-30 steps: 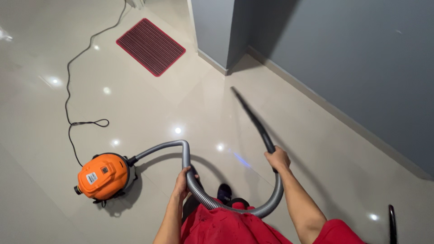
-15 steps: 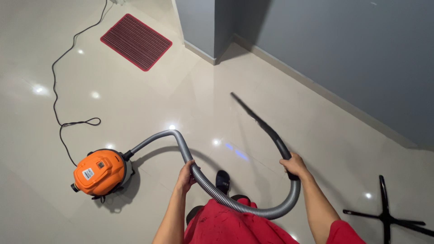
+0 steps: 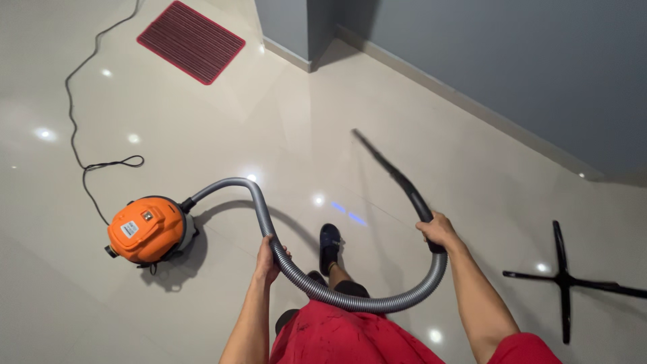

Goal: The person vacuums the floor using a vacuum cleaner hose, moving it along the baseboards and around the corners of the room.

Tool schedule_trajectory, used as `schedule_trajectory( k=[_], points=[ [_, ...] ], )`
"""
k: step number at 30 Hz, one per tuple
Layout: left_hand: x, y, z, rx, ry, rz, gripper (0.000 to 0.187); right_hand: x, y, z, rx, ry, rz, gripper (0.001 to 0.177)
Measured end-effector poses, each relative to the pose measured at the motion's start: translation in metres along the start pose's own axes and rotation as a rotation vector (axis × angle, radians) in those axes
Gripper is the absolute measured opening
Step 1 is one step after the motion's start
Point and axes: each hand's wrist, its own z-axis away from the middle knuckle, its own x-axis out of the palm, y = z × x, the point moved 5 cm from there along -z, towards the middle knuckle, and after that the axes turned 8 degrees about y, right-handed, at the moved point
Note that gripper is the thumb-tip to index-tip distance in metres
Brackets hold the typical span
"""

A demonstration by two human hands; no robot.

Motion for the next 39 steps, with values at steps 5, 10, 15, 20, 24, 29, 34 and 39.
schedule_trajectory(
  k=[5,10,15,20,24,29,34,39],
  points=[
    [0.006,-0.035,0.01,-0.035,-0.063,-0.088,0.044,-0.002,0.029,0.057,-0.005,-0.065,0.049,0.019],
    [0.015,-0.059,0.025,-0.042,-0.088,-0.296,0.047,-0.012,0.025,0.07,0.074,0.086,0.085,0.023],
    [0.016,-0.081,0.041,-0.142,-0.13,-0.311,0.049,-0.026,0.023,0.054,0.042,0.08,0.225,0.026],
    [0.034,-0.108,0.039,-0.115,-0.168,-0.411,0.039,-0.058,0.059,0.065,-0.006,-0.023,0.314,0.025],
    [0.073,-0.14,0.035,-0.104,-0.203,-0.38,0.042,-0.085,0.102,0.064,-0.005,-0.133,0.116,0.02],
    [0.113,-0.158,0.041,-0.006,-0.122,-0.344,0.042,-0.112,0.153,0.035,-0.011,-0.082,-0.1,0.018],
    [0.134,-0.138,0.042,0.148,-0.035,0.011,0.031,-0.136,0.161,-0.004,0.078,0.122,-0.212,0.02],
    [0.164,-0.127,0.058,0.247,-0.195,0.187,0.054,-0.132,0.154,-0.02,0.083,0.162,-0.142,0.021]
  ],
)
